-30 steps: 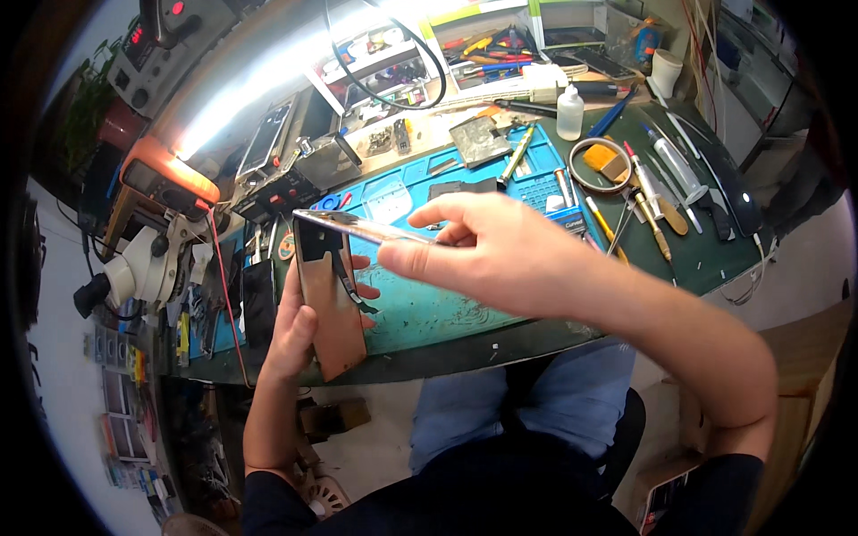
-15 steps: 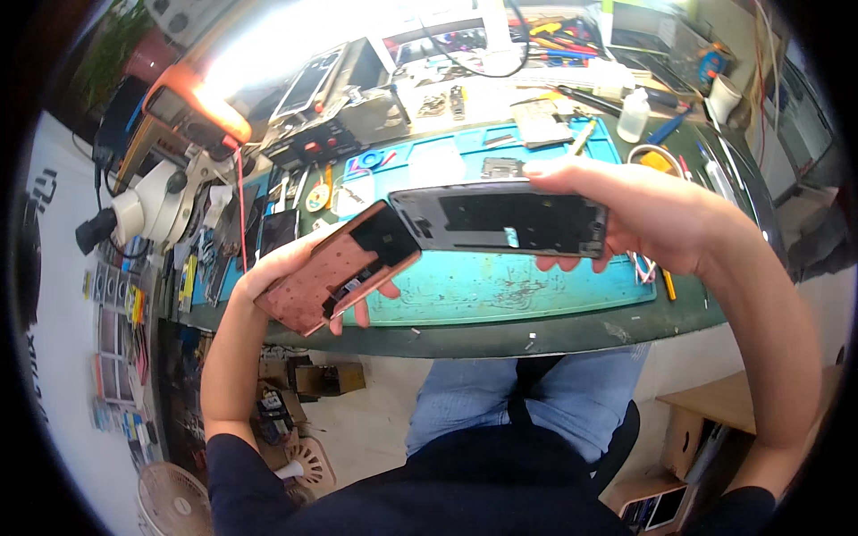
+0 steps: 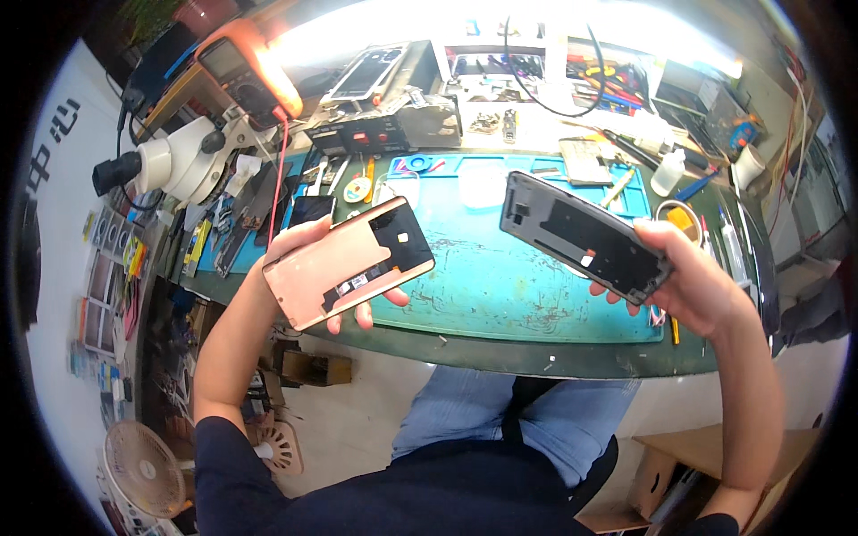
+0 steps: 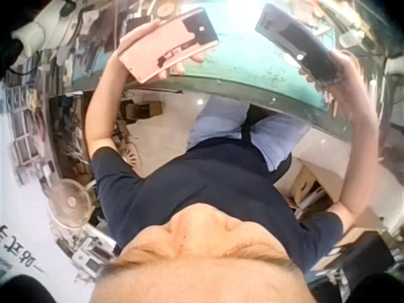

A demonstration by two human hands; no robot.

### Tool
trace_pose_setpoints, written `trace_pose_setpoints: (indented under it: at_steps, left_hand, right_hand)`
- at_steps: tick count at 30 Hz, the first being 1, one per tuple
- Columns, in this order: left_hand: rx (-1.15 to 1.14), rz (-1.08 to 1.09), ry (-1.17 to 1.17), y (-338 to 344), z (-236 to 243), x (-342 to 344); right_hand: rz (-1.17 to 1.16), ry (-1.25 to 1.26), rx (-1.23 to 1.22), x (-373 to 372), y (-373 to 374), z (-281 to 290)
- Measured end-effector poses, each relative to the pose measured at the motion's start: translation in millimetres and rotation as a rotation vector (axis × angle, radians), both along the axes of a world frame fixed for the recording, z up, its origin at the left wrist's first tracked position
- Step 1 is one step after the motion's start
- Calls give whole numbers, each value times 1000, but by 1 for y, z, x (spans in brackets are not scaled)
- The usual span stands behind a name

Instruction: The person disassembles a smartphone, removes the back cover, and uses a plastic pry tool to separate the screen assembly from the frame. They then reassemble the device, apply adhesive tape to the edges, and test the screen by powering it on and interacting with the display.

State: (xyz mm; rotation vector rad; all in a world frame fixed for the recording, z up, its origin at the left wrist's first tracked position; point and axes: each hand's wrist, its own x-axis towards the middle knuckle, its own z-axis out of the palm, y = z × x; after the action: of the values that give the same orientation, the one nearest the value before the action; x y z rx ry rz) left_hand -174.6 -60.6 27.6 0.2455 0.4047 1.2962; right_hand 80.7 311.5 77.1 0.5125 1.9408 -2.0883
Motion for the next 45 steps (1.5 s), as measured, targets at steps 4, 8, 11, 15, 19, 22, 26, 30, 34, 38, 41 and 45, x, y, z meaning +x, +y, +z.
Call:
trace_pose_setpoints:
  at_steps: [4, 8, 11, 15, 19, 22, 26, 30, 34, 38, 41, 45]
  left_hand:
    - [-88, 2, -94, -11, 0, -7]
    - [-112, -31, -178, -18, -10, -17]
    - [-82, -65, -180, -14, -10, -20]
    - [-91, -88, -87, -12, -8, -20]
    - [-94, -166, -23, -7, -9, -19]
    - [-238, -151, 77, 7, 7, -10]
    - [-215, -186, 167, 10, -4, -15]
    - [-307, -222, 305, 26, 17, -2]
    - [-361, -195, 273, 27, 25, 4]
    - [-300, -79, 628, 4, 28, -10]
    - [-410, 297, 1308, -43, 32, -29]
    - [-412, 990, 1358, -59, 59, 8]
  right_hand:
    - [201, 216, 458, 18, -14, -7]
    - [343, 496, 1096, 23, -46, -21]
    - [317, 560, 1221, 21, -59, -35]
    - [303, 596, 1279, 17, -63, -48]
    - [322, 590, 1362, 16, -66, -46]
    - [231, 662, 1344, 10, -68, -41]
    - [90, 711, 968, -27, -88, -29]
    - [186, 703, 649, -74, -112, -28]
    - [381, 424, 340, -92, -119, -28]
    - [189, 283, 20, -83, -108, -38]
    - [7, 225, -144, -72, -85, -32]
    - [-45, 239, 10, -69, -73, -32]
